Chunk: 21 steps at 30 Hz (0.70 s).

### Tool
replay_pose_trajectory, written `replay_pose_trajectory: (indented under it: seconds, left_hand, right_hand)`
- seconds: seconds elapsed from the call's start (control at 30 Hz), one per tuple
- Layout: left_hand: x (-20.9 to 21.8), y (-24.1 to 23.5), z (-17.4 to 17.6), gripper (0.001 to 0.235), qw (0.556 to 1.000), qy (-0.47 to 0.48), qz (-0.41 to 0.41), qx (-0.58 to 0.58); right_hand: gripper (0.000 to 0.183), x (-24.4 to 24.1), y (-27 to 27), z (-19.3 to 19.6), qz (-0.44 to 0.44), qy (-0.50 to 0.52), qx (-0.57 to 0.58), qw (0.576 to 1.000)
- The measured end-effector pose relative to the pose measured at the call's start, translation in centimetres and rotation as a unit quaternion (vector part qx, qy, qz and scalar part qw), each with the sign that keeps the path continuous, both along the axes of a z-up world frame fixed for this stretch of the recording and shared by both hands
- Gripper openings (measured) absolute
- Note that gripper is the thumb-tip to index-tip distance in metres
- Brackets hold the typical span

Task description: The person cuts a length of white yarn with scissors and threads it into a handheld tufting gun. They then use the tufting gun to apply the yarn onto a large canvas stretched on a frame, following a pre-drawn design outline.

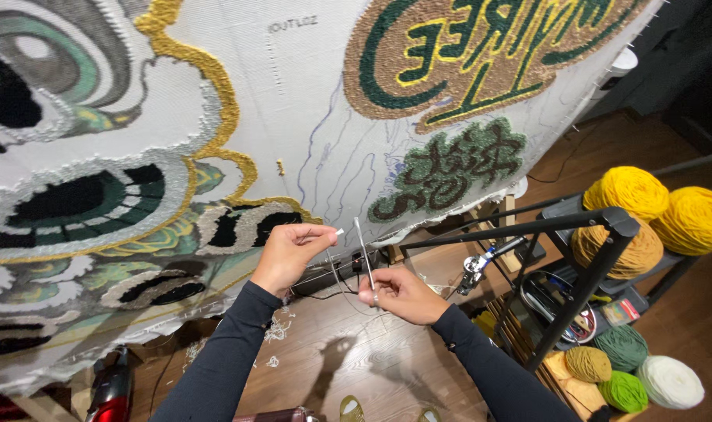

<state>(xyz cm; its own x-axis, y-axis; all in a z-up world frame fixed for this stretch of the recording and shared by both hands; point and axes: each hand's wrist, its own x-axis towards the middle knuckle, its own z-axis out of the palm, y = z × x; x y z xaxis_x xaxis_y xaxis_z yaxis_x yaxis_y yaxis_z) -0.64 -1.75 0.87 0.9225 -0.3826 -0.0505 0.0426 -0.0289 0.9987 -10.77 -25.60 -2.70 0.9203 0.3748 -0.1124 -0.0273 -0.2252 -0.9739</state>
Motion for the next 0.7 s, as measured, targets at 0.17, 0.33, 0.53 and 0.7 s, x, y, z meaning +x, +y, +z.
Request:
replay_pose_trajectory:
  seconds: [0.17, 0.33, 0.53, 0.7]
  left_hand:
    - [0.8, -4.0, -1.4, 0.034, 0.999, 0.017, -0.031, 0.013]
    - [1.2, -9.9, -4.1, 0.036, 0.995, 0.059, -0.076, 0.013]
    - [0.3, -17.7, -6.9, 0.036, 0.989, 0.067, -0.134, 0.006]
    - [-0.8, -23.1, -8.6, 0.035, 0.983, 0.077, -0.166, -0.009]
  right_hand:
    - [0.028, -1.4, -3.1, -0.7, -0.095, -0.058, -0.139, 0.984]
    - [0.024, -4.8, -8.6, -1.8, -0.173, -0.105, -0.216, 0.955]
    - [0.027, -13.8, -17.3, -5.3, -0.339, -0.196, -0.204, 0.897]
    - [0.031, -21.9, -27.5, -12.3, -0.519, -0.151, -0.258, 0.801]
